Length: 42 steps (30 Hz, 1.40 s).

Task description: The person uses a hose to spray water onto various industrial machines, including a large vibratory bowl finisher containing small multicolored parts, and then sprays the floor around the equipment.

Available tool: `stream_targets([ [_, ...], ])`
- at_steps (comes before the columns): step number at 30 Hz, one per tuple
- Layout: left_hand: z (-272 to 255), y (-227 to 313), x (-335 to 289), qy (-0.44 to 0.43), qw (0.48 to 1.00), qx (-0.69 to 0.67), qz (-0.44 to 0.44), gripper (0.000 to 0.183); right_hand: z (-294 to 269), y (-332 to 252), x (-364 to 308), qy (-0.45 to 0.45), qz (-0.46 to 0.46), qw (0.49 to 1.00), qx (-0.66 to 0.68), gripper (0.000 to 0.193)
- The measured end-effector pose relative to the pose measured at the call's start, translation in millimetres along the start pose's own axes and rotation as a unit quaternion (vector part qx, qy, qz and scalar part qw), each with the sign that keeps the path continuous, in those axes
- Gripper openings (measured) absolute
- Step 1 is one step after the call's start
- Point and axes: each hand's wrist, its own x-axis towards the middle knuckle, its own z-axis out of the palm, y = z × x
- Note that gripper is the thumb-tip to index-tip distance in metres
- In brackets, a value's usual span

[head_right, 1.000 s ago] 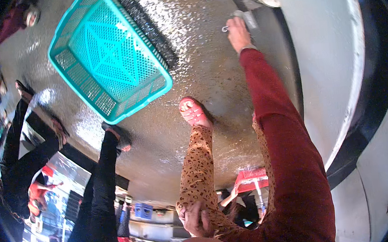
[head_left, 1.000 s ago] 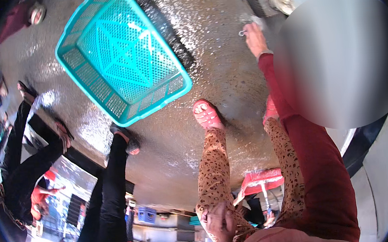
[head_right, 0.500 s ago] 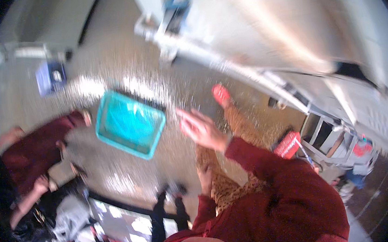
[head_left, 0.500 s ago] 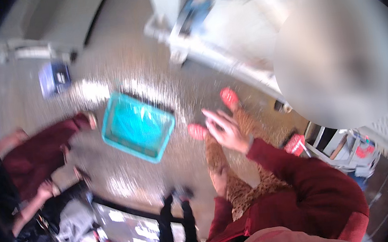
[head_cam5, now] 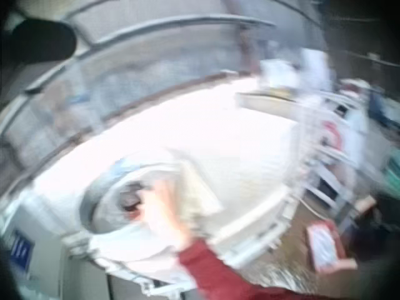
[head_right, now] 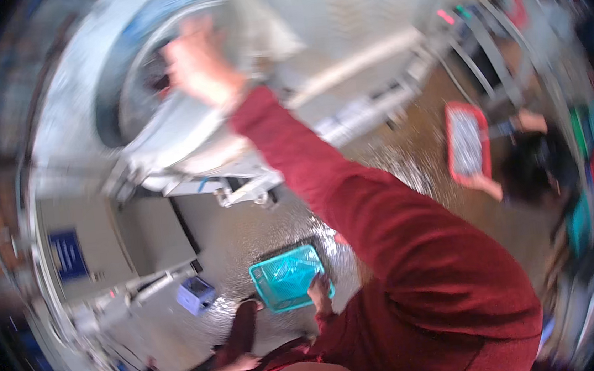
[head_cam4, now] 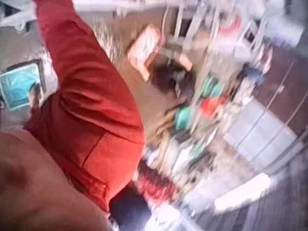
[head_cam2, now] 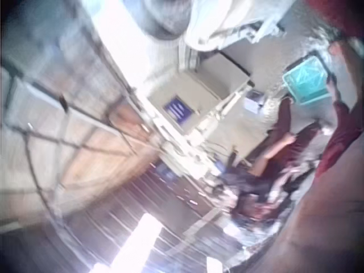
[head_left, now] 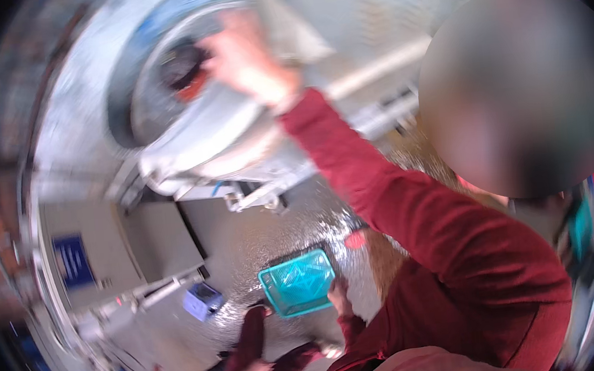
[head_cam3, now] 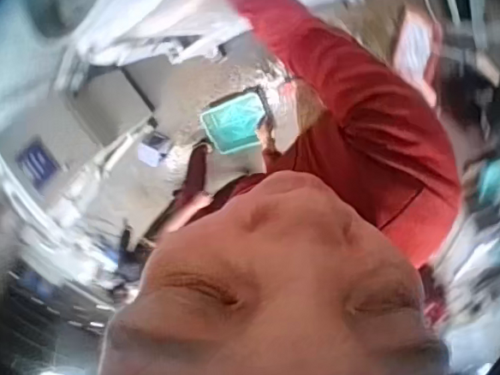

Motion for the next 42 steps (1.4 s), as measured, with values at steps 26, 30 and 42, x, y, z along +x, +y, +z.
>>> stream_targets([
  [26,462.7,119.3,-101.0,-0.378,0.555,0.678,0.299,0.023,-507.4,277.4,-421.1,-0.349,0.709,0.597,-0.138,0.039],
  [30,591.6,120.6,-101.1,-0.374,0.484,0.742,0.274,0.025,-516.4,292.4,-465.4,-0.298,0.821,0.484,-0.057,0.053],
  [42,811.1,-5.0,-77.8,-0.435,0.204,0.821,0.307,0.043,-447.0,329.8,-579.7,-0.211,0.901,0.379,0.032,0.083],
])
